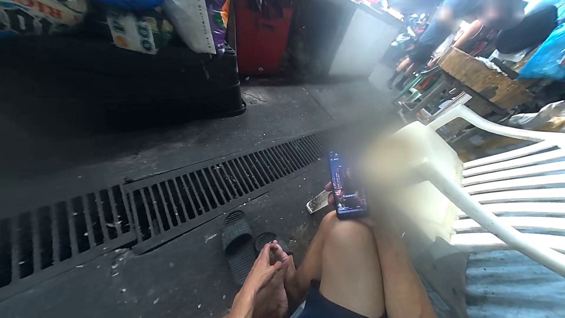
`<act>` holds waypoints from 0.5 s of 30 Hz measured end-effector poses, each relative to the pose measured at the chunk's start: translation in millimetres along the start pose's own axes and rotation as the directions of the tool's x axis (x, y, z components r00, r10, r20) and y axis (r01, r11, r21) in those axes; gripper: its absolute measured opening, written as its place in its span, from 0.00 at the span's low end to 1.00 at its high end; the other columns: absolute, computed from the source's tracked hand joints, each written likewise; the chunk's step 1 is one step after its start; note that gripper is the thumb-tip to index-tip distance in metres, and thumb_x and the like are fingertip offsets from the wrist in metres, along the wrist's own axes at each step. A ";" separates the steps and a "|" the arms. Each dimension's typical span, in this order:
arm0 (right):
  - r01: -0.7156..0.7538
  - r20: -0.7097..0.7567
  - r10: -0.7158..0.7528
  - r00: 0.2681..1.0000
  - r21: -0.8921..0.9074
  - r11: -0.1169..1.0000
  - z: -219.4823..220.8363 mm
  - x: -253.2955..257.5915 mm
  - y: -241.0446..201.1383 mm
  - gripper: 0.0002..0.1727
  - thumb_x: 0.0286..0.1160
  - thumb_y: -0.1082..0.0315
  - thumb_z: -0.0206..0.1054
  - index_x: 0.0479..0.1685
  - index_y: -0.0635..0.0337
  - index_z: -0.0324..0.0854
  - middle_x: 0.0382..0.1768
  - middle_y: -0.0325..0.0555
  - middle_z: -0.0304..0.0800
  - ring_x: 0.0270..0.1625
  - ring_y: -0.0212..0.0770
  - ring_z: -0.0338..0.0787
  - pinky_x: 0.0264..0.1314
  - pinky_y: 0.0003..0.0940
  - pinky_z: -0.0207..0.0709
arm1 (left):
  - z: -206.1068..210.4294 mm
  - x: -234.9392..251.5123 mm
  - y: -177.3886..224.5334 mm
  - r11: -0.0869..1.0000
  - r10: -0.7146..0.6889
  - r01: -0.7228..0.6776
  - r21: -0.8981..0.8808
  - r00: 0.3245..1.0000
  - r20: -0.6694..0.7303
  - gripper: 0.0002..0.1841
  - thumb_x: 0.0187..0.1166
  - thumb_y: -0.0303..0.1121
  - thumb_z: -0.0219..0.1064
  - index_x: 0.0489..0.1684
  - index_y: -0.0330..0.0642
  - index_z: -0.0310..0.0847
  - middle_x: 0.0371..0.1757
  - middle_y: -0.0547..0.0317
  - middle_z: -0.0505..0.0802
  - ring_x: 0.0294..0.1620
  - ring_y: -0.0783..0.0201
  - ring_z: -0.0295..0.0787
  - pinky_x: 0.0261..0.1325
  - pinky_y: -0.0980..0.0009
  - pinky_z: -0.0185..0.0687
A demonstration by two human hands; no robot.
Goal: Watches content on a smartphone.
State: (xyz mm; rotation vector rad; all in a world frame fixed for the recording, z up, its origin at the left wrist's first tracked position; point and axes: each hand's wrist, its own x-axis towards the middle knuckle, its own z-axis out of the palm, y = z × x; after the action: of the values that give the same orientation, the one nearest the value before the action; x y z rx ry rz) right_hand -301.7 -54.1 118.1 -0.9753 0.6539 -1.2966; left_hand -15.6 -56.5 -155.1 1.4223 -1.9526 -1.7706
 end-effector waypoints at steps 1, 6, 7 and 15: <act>0.002 -0.001 -0.002 1.000 -0.001 1.000 0.2 0.0 -0.1 0.46 0.71 0.27 0.63 0.77 0.57 0.70 0.64 0.64 0.86 0.56 0.56 0.92 0.60 0.52 0.86 | -0.5 0.2 0.6 1.000 -0.012 0.012 -0.009 1.000 0.006 0.35 0.72 0.36 0.77 0.81 0.41 0.67 0.80 0.42 0.78 0.79 0.49 0.78 0.79 0.49 0.74; -0.006 0.008 0.006 1.000 0.019 1.000 -1.1 0.3 0.0 0.46 0.71 0.28 0.63 0.78 0.57 0.70 0.65 0.64 0.86 0.57 0.57 0.91 0.61 0.52 0.85 | -2.5 -0.5 1.7 0.998 -0.050 0.051 -0.027 0.998 0.026 0.35 0.72 0.35 0.77 0.81 0.43 0.67 0.80 0.44 0.79 0.73 0.49 0.84 0.74 0.48 0.79; -0.008 0.012 0.008 1.000 0.026 1.000 -1.3 0.4 0.1 0.46 0.71 0.28 0.63 0.78 0.56 0.70 0.65 0.64 0.86 0.57 0.57 0.91 0.61 0.52 0.85 | -2.8 -1.0 2.5 0.999 -0.048 0.048 -0.015 0.998 0.028 0.35 0.73 0.35 0.77 0.81 0.43 0.67 0.80 0.44 0.79 0.74 0.49 0.83 0.75 0.48 0.79; 0.007 0.016 -0.007 1.000 0.009 1.000 -2.1 1.0 2.1 0.45 0.72 0.28 0.62 0.71 0.60 0.75 0.64 0.64 0.86 0.56 0.56 0.92 0.59 0.50 0.86 | -0.4 0.1 3.9 0.999 -0.053 0.053 -0.011 0.998 0.021 0.36 0.71 0.37 0.78 0.81 0.42 0.66 0.78 0.41 0.79 0.74 0.48 0.81 0.76 0.48 0.76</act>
State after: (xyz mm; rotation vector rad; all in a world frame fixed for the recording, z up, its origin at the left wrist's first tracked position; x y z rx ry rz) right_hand -302.3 -55.5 115.4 -0.9807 0.6321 -1.2952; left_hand -17.5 -57.4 -151.8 1.4708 -1.9295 -1.8229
